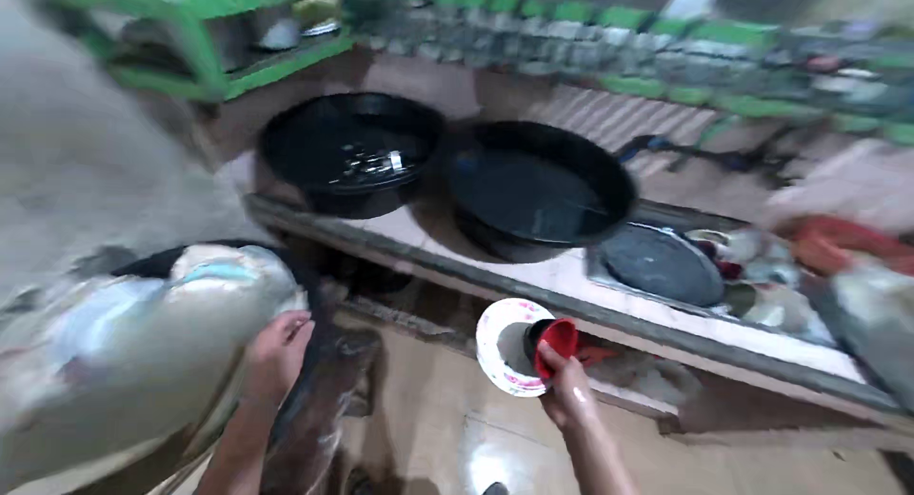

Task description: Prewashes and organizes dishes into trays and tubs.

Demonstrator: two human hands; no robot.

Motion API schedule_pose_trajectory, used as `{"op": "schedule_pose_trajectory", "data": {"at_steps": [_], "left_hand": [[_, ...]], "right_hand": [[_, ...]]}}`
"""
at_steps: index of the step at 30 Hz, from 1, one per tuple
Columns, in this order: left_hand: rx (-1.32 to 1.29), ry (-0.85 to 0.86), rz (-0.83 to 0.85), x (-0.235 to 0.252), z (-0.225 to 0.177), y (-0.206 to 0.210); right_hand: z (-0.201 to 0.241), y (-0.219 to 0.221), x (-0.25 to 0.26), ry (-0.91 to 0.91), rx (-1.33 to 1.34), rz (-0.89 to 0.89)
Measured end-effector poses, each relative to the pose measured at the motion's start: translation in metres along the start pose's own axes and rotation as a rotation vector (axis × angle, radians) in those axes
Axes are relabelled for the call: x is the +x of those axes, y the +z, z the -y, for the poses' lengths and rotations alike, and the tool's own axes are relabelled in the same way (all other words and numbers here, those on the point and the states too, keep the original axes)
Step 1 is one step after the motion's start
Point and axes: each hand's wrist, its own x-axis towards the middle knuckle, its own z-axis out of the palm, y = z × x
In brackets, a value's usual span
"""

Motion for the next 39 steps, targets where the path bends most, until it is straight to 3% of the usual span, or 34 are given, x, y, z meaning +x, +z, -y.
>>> {"op": "schedule_pose_trajectory", "data": {"at_steps": [3,7,13,18,24,28,33,36,39], "left_hand": [[-0.164,0.048,0.112,-0.026,-0.093,0.097],[-0.239,0.262,0.278,-0.054,-0.191,0.212],[-0.246,0.445,0.481,-0.063,-0.288,0.326],[-0.220,0.507,0.623,-0.057,-0.343,0.405],[-0.284,0.490,0.814,-0.048,-0.401,0.522],[-0.338,0.487,1.021,-0.059,-0.488,0.628],[-0.571,0.237,1.264,-0.075,-0.578,0.783],[-0.552,-0.018,1.362,-0.081,-0.613,0.824],[-0.332,-0.008,1.271,-0.088,-0.624,0.856]], "right_hand": [[0.029,-0.079,0.010,-0.027,0.099,-0.108],[0.072,-0.186,0.026,-0.096,0.178,-0.232],[0.128,-0.316,0.048,-0.187,0.264,-0.464],[0.168,-0.394,0.095,-0.233,0.236,-0.616],[0.241,-0.462,0.211,-0.251,-0.228,-0.858],[0.286,-0.491,0.302,-0.087,-0.714,-0.980],[0.287,-0.502,0.379,-0.044,-1.017,-0.966],[0.274,-0.489,0.396,-0.186,-1.089,-0.903],[0.256,-0.493,0.408,-0.220,-1.172,-0.882]]}}
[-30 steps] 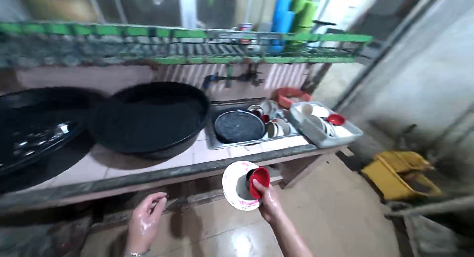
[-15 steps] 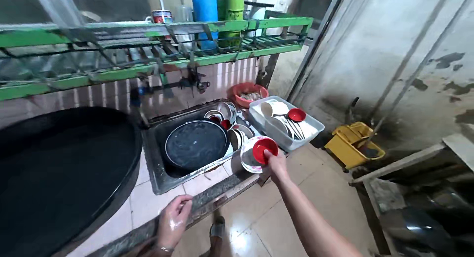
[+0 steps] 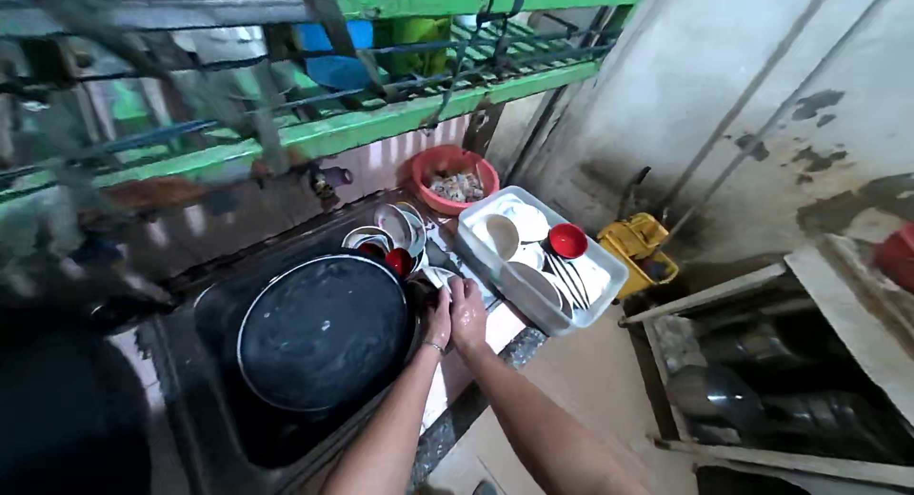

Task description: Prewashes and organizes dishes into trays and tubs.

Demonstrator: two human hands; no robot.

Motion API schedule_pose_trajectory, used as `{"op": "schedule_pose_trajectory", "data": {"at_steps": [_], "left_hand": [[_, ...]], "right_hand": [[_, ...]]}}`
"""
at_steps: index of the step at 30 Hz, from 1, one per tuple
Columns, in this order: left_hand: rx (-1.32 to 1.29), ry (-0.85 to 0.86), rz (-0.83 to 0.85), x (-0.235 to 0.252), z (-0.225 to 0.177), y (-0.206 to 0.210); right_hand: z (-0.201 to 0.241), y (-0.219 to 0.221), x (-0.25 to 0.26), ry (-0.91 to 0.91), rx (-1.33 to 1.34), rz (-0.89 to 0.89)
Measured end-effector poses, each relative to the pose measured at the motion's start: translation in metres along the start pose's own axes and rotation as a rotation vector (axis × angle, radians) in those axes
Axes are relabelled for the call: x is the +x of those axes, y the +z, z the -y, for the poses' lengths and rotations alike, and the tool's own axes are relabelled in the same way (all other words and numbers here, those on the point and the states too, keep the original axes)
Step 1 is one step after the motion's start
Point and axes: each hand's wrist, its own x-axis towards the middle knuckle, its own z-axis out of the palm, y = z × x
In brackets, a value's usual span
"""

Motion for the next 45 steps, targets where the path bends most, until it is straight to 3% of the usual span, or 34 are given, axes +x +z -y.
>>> {"op": "schedule_pose_trajectory", "data": {"at_steps": [3,6,9,11,14,15,18,20,25,28,30,33,36,38,42,45], "left_hand": [[0.305,-0.065,0.026,0.020,-0.005,0.000],[0.390,-0.146,0.100,0.037,-0.002,-0.002],[0.323,-0.256,0.103,0.051,0.000,-0.004],[0.388,-0.281,0.077,0.061,0.004,-0.004],[0.788,-0.178,0.131,0.059,-0.009,-0.008],[0.894,-0.173,0.074,0.049,-0.019,-0.007],[0.929,-0.260,-0.167,0.011,-0.055,0.005],[0.890,-0.189,-0.263,-0.010,-0.083,0.022],[0.784,0.375,-0.377,-0.027,-0.134,0.111],[0.789,0.629,-0.139,-0.018,-0.151,0.169],[0.983,0.616,0.048,-0.010,-0.146,0.198],[1.360,0.341,0.320,-0.016,-0.147,0.237],[1.191,0.448,0.427,-0.024,-0.146,0.251],[1.034,0.520,0.366,-0.021,-0.152,0.251],[0.901,0.697,0.035,0.013,-0.164,0.254],[1.119,0.494,0.179,0.048,-0.173,0.262]], "right_hand": [[-0.017,0.002,0.016,0.143,-0.130,0.241],[-0.032,-0.005,0.024,0.158,-0.175,0.430],[-0.026,-0.043,0.024,0.146,0.009,0.578],[-0.016,-0.089,0.018,0.014,0.129,0.636],[-0.028,-0.167,0.031,-0.278,0.223,0.524],[-0.043,-0.189,0.043,-0.316,0.206,0.448],[-0.110,-0.243,0.094,-0.163,0.001,0.362],[-0.163,-0.259,0.127,0.014,-0.127,0.410],[-0.241,-0.220,0.168,0.108,-0.037,0.534],[-0.248,-0.193,0.189,0.073,0.077,0.556],[-0.247,-0.189,0.201,0.028,0.163,0.511],[-0.243,-0.197,0.221,-0.134,0.236,0.514],[-0.247,-0.209,0.234,-0.265,0.334,0.621],[-0.257,-0.219,0.230,-0.228,0.371,0.609],[-0.270,-0.214,0.198,-0.035,0.154,0.650],[-0.269,-0.205,0.171,-0.131,0.092,0.664]]}}
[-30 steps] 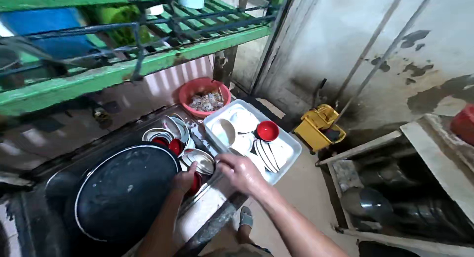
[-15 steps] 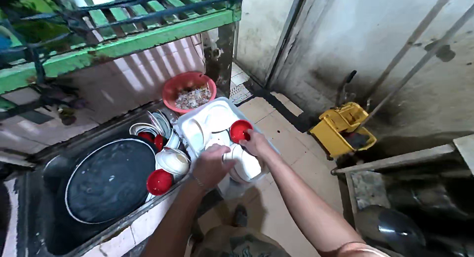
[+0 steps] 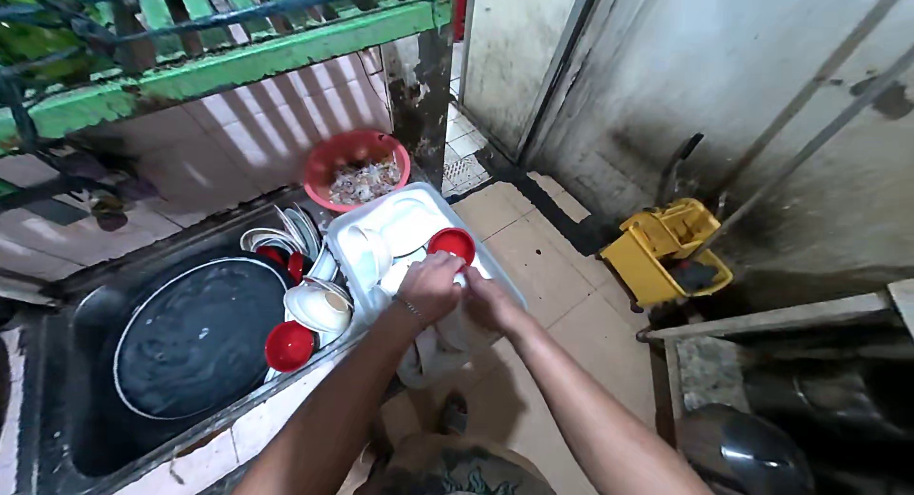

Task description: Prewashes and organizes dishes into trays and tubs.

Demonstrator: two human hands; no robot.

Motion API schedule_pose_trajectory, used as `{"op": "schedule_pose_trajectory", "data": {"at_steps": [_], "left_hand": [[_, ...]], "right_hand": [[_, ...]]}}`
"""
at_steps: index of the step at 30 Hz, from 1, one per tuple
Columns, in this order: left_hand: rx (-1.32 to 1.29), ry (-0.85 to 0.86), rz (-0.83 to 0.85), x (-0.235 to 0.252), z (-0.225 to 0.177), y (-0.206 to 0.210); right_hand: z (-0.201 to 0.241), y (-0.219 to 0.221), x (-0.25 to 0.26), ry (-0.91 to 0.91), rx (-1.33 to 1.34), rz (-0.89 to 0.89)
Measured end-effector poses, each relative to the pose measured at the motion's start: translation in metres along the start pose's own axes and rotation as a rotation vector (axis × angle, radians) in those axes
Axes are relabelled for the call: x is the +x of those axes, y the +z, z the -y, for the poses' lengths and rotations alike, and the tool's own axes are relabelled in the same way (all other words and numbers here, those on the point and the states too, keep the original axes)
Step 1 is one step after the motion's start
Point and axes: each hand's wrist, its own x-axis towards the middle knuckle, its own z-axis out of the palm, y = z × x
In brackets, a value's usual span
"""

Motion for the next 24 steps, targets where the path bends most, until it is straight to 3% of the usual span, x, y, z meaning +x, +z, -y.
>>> {"op": "schedule_pose_trajectory", "data": {"at_steps": [4,7,12,16,17,19,20,22,24], "left_hand": [[0.192,-0.153,0.221,0.023,0.024,0.015],[0.195,-0.145,0.240,0.025,0.031,0.007],[0.003,-0.147,-0.049,-0.011,0.024,-0.032],[-0.108,-0.204,-0.221,-0.039,0.017,-0.052],[-0.110,-0.181,-0.230,-0.040,0.016,-0.051],[-0.125,-0.076,-0.310,-0.041,0.015,-0.045],[-0.150,-0.013,-0.353,-0.043,0.013,-0.047],[-0.257,0.130,-0.365,-0.066,0.005,-0.073],[-0.405,0.287,-0.324,-0.128,0.005,-0.114]], "right_hand": [[0.019,0.006,-0.018,-0.224,-0.032,0.035],[0.019,0.007,-0.027,-0.276,-0.035,0.047],[-0.001,-0.032,-0.050,-0.355,0.238,-0.109],[-0.003,-0.080,-0.089,-0.488,0.700,-0.155],[-0.008,-0.082,-0.088,-0.457,0.633,-0.186],[-0.014,-0.081,-0.082,-0.283,0.158,-0.187],[-0.016,-0.078,-0.081,-0.248,0.056,-0.161],[-0.018,-0.077,-0.089,-0.310,0.205,-0.146],[-0.023,-0.077,-0.101,-0.372,0.367,-0.175]]}}
